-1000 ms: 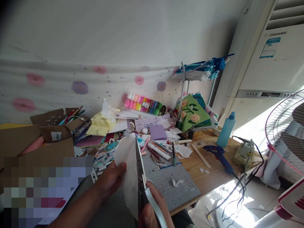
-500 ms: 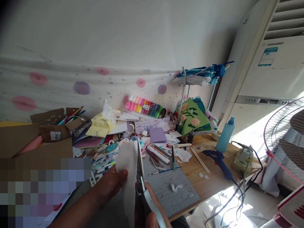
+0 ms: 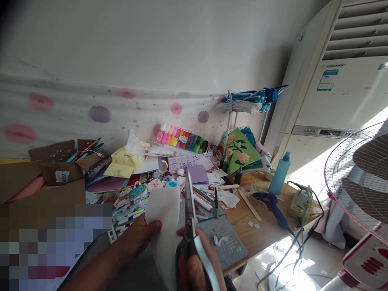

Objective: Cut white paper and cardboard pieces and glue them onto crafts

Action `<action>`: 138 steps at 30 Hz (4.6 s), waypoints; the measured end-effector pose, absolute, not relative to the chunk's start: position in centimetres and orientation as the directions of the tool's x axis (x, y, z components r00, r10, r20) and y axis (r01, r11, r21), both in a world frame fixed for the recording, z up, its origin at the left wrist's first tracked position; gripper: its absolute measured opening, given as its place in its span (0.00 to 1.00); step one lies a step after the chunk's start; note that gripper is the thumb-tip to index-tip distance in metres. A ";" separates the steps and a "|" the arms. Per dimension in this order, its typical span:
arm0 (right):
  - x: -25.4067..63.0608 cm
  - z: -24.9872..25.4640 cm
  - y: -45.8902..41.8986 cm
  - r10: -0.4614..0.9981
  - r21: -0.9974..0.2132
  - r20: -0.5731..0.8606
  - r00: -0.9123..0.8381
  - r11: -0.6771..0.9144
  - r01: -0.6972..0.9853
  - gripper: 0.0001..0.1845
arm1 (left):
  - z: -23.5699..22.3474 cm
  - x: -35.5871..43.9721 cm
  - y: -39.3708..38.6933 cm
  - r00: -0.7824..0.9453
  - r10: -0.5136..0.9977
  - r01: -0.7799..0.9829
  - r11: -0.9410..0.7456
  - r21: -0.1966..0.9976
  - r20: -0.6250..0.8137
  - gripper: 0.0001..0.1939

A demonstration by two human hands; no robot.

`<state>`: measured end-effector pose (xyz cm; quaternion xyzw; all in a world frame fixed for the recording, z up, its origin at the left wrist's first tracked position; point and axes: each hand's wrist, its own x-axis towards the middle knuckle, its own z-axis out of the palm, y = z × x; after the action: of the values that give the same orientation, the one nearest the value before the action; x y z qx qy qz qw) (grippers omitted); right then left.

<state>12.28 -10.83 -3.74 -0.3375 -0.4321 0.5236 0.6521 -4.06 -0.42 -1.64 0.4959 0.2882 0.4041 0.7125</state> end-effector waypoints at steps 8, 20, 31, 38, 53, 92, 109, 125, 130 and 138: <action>23.6 -0.8 -8.1 0.881 -0.728 0.188 0.434 -0.172 0.664 0.31 | -1.4 -3.8 -0.1 0.386 0.919 -0.134 0.147 0.980 -0.085 0.20; 30.1 -3.5 -7.0 0.868 -0.162 0.036 0.496 -0.484 0.860 0.31 | -1.9 -4.0 -0.6 0.473 0.879 -0.046 -0.040 0.998 0.057 0.25; 30.2 -2.7 -7.1 0.861 -0.160 0.149 0.487 -0.465 0.871 0.30 | -2.0 -3.8 -0.5 0.410 0.911 -0.235 0.073 0.969 0.031 0.20; 20.2 1.3 -3.6 0.984 -0.921 0.153 -0.089 0.175 0.349 0.33 | -1.9 -3.5 -0.7 0.369 0.925 -0.345 0.049 0.937 0.087 0.18; 13.5 -1.1 4.6 0.904 -0.943 0.050 -0.426 -0.098 -0.319 0.08 | -1.5 -4.6 1.5 0.209 0.974 -0.492 0.031 0.870 0.084 0.14; 13.5 -1.8 5.1 0.705 -0.697 0.709 0.022 0.696 0.173 0.12 | -0.9 -4.2 1.1 0.354 0.905 -0.354 0.365 0.861 -0.238 0.32; 13.5 -1.5 4.5 0.499 -0.435 0.866 -0.029 0.780 0.450 0.19 | -1.4 -4.3 1.8 0.145 0.977 -0.115 0.176 0.978 -0.159 0.15; 13.7 -0.9 4.1 0.474 -0.421 0.879 -0.046 0.818 0.393 0.19 | -1.6 -4.3 1.8 0.194 0.965 -0.085 0.197 0.977 -0.177 0.18; 13.6 -1.1 4.2 0.422 -0.350 0.899 -0.114 0.851 0.391 0.19 | -1.6 -4.2 1.7 0.198 0.963 -0.136 0.214 0.967 -0.185 0.17; 13.8 -1.1 4.1 0.444 -0.396 0.885 -0.142 0.876 0.276 0.20 | -1.7 -4.4 1.9 0.222 0.958 -0.242 0.234 0.942 -0.181 0.16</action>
<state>13.76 4.06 -1.09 -0.2393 -0.7524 0.0690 0.6097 -4.36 1.92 -1.70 0.4195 0.4267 0.4547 0.6597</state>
